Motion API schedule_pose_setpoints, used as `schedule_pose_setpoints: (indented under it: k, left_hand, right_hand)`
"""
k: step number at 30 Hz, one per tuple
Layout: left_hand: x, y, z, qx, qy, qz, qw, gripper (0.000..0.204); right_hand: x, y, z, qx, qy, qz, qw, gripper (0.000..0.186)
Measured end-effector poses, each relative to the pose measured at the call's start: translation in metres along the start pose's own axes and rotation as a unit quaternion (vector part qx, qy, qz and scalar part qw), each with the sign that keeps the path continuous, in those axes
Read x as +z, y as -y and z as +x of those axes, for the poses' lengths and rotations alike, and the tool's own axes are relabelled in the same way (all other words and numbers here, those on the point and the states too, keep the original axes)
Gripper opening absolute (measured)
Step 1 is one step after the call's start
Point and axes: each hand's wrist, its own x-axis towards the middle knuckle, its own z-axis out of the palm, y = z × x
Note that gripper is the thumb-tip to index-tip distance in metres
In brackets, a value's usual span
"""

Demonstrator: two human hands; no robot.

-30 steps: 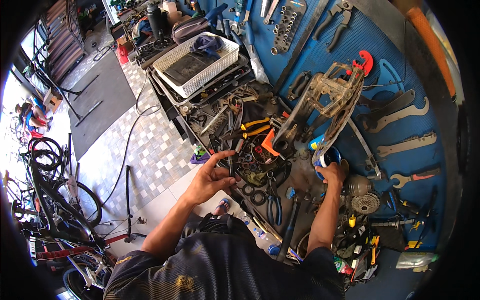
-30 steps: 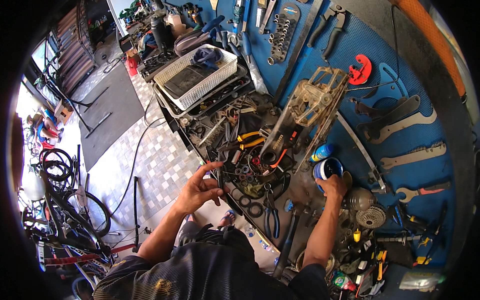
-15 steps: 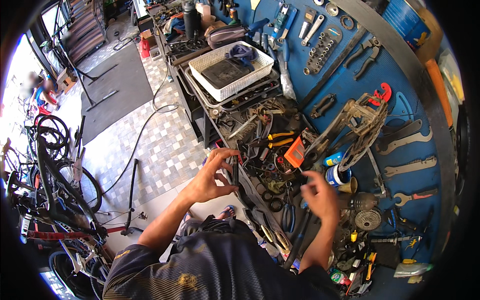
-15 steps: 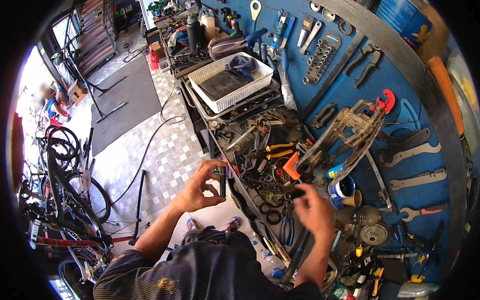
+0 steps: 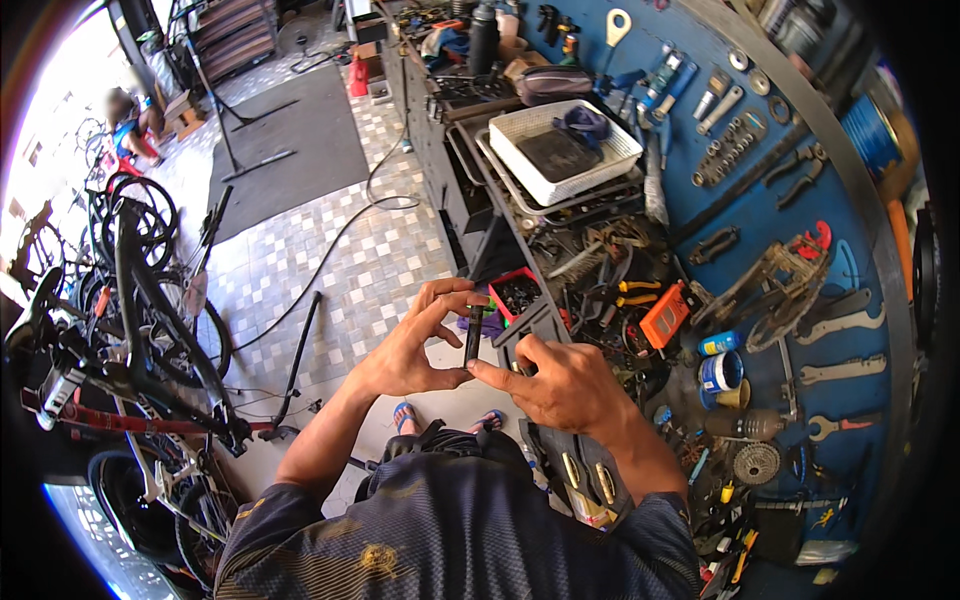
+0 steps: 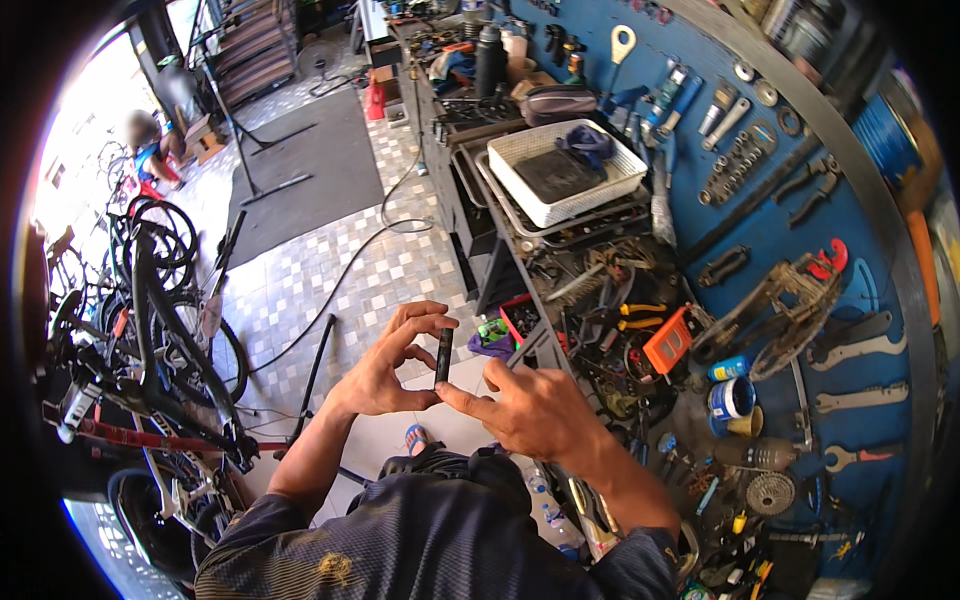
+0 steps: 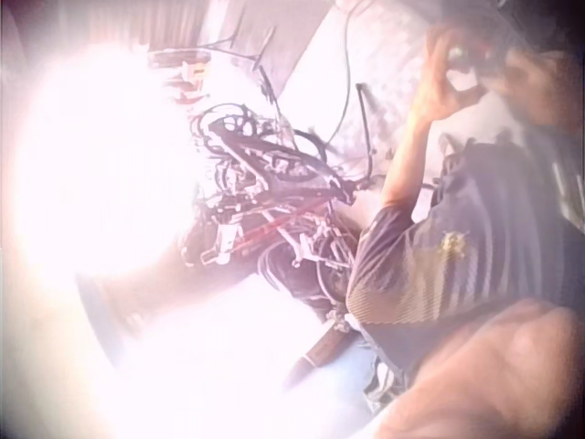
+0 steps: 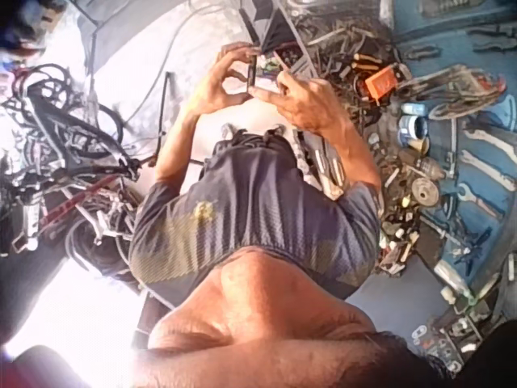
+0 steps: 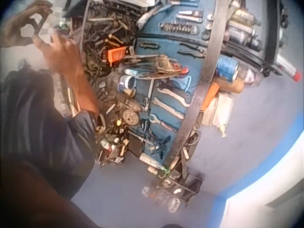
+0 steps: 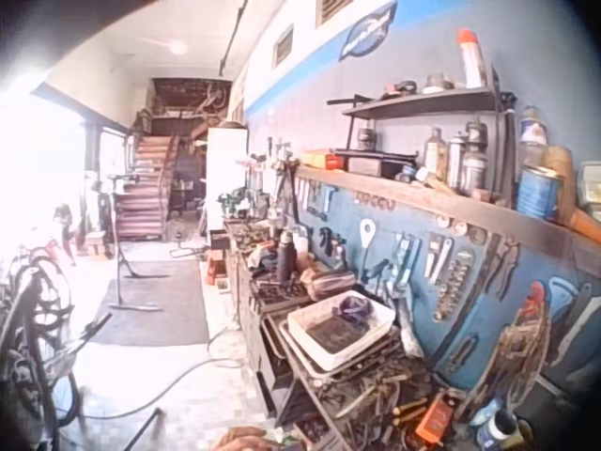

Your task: The person grinds a small metal part on a bench grinder, then walks to a bicycle mounted on a repair stand. They insert the part into the bicycle's bottom bracket area and use a wrench to tighten it. The person continues to adjust and tighten components on the bicycle frame.

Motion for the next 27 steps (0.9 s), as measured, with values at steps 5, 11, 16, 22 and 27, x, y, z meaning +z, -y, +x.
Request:
schedule_pose_setpoints:
  k: [5, 11, 16, 22, 27]
  left_hand:
    - [-0.029, 0.0, -0.032, 0.005, -0.003, 0.01, 1.0, 0.09]
    - [-0.067, 0.0, -0.069, -0.024, -0.03, 0.03, 0.999, 0.088]
    - [-0.092, 0.0, -0.098, -0.02, -0.038, 0.051, 0.998, 0.087]
    - [-0.123, 0.011, -0.132, -0.044, -0.095, -0.053, 0.993, 0.088]
    - [-0.13, 0.02, -0.148, -0.055, -0.115, -0.198, 0.972, 0.087]
  right_hand:
    - [0.018, 0.004, 0.051, -0.003, -0.003, -0.073, 0.997, 0.048]
    - [0.032, 0.044, 0.086, -0.113, 0.038, -0.047, 0.992, 0.044]
    - [0.047, 0.052, 0.127, -0.109, 0.03, -0.124, 0.986, 0.039]
    - [0.077, 0.081, 0.139, -0.128, -0.008, 0.011, 0.992, 0.06]
    - [0.095, 0.089, 0.148, -0.088, -0.068, 0.047, 0.993, 0.068]
